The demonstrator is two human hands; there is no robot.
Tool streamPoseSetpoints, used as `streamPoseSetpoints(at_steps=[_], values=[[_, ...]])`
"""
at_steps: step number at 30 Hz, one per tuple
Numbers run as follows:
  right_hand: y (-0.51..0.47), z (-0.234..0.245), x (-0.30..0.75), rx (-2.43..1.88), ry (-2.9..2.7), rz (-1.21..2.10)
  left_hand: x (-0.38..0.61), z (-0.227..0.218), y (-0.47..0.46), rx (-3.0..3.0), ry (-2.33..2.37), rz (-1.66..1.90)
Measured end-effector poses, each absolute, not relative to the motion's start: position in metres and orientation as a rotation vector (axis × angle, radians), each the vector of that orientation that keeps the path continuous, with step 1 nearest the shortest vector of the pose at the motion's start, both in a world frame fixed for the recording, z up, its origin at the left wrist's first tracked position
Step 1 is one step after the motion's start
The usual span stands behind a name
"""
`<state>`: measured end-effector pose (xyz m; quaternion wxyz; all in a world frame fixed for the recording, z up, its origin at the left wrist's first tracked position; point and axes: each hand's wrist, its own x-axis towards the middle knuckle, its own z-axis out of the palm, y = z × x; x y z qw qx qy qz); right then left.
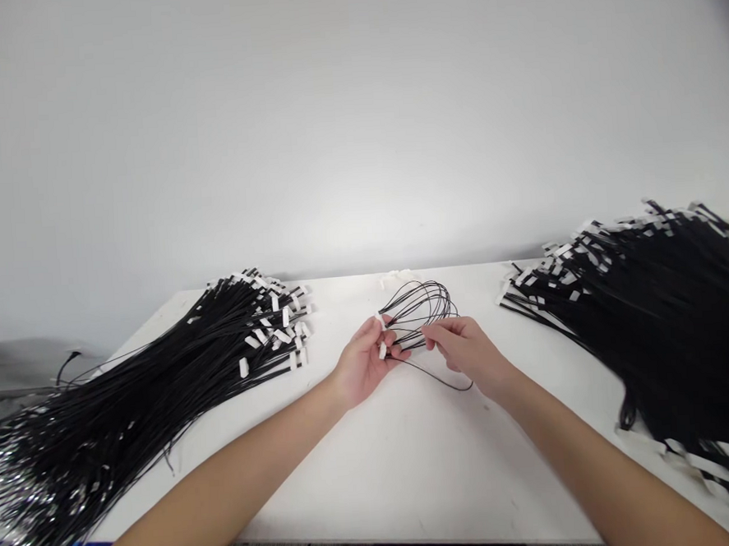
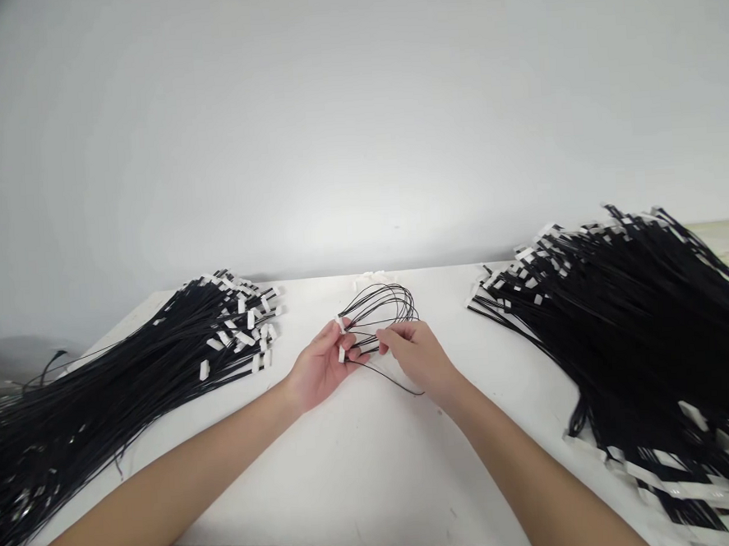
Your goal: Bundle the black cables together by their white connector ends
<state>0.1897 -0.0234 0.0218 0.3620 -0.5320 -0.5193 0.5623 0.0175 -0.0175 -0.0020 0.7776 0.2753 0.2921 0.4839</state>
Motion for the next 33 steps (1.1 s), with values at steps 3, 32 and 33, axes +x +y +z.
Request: streamPoseSetpoints(at_steps=[3,32,33], values=[[-0.021,0.022,0.195,-1.280,-1.147,1.734,0.018,-0.001,-0.019,0.638,0.630,1.044],[-0.027,-0.003,0.183,-1.204,-2.060,-0.248,0.019,-0.005,-0.020,0.765,0.691,0.962],[-0.026,-0.002,0.186,-1.200,-2.046,-0.282,0.018,-0.005,-0.020,0.753,0.690,0.962]])
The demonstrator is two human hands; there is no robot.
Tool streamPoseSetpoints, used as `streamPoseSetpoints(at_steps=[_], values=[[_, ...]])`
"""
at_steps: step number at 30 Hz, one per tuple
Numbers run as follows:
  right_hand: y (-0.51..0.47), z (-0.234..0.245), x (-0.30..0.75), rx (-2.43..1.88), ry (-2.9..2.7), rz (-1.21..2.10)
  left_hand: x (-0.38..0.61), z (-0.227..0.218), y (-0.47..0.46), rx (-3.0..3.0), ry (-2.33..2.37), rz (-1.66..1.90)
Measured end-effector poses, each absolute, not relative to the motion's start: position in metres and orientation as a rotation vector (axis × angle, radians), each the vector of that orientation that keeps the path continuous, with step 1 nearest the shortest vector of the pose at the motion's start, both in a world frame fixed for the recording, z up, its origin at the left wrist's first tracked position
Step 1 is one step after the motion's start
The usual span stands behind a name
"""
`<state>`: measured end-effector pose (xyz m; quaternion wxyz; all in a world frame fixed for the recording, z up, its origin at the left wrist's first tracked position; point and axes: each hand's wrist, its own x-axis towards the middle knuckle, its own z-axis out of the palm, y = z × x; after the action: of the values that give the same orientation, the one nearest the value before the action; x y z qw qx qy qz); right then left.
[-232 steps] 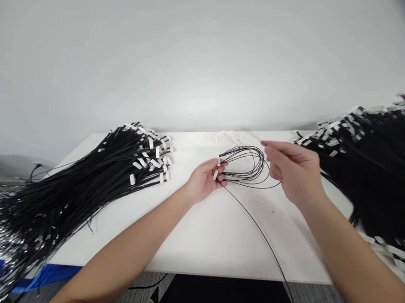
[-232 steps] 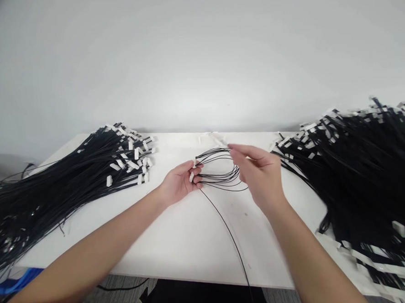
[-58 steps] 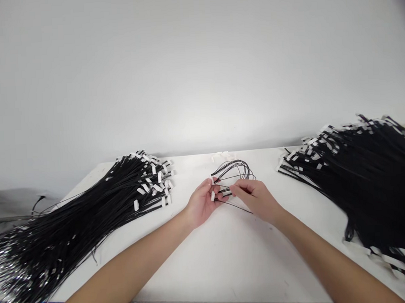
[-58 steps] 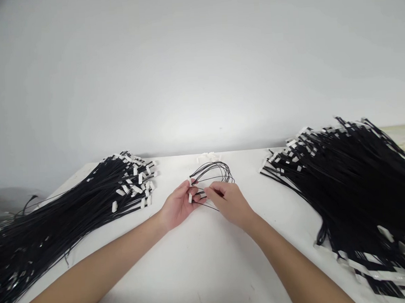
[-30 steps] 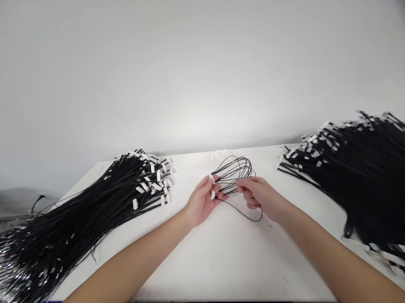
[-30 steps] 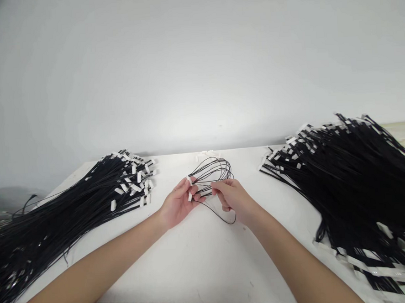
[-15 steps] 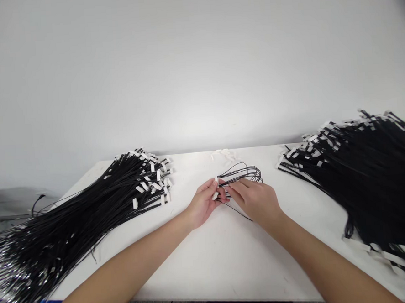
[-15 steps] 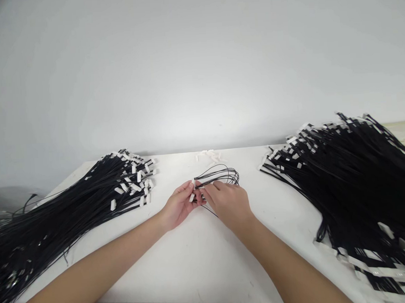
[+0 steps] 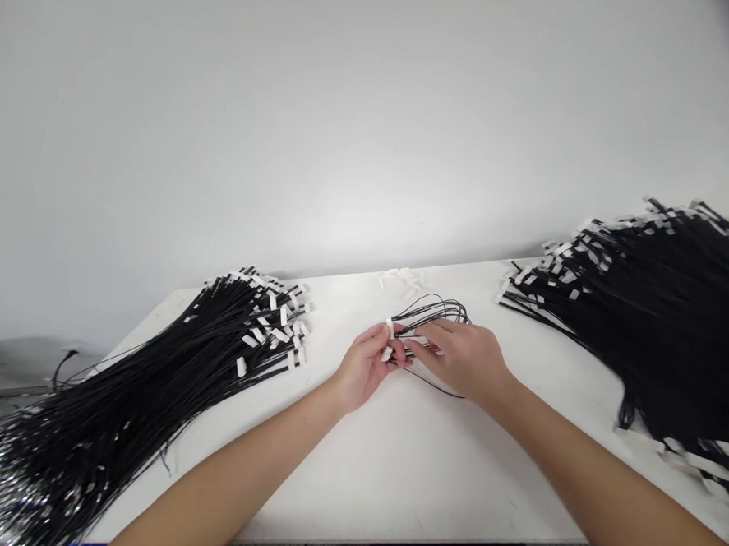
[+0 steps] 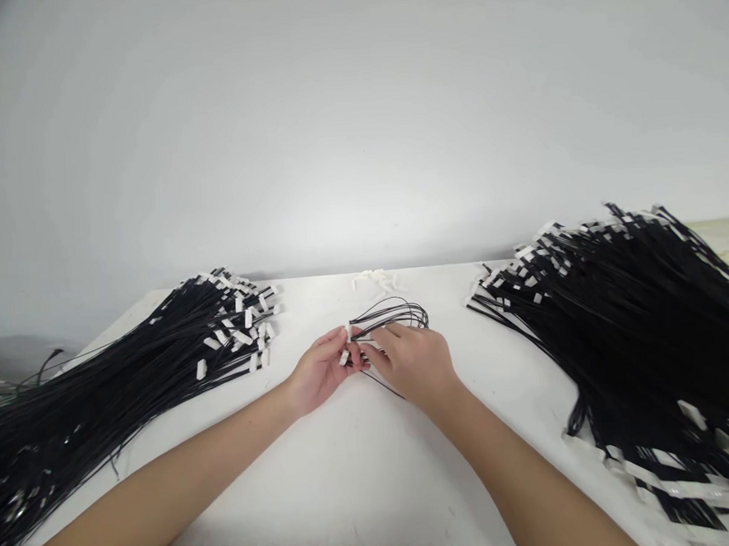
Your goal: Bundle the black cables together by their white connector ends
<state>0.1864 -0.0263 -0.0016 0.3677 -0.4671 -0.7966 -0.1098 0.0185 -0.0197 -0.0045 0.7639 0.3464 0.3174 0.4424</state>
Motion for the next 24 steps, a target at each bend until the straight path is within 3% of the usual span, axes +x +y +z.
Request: streamPoseSetpoints(at_steps=[8,13,19,24], values=[[-0.020,0.022,0.210,-1.231,-2.142,-0.295,0.017,-0.003,-0.020,0.722,0.702,0.981],[-0.011,0.017,0.212,-1.201,-2.080,0.223,0.017,0.000,-0.026,0.916,0.676,0.923],[0.003,0.023,0.223,-1.022,-0.885,1.074,0.017,0.002,-0.027,0.911,0.898,1.110],[0.007,0.050,0.253,-0.719,-0.684,1.084,0.021,0.008,-0.026,0.834,0.960,1.026]])
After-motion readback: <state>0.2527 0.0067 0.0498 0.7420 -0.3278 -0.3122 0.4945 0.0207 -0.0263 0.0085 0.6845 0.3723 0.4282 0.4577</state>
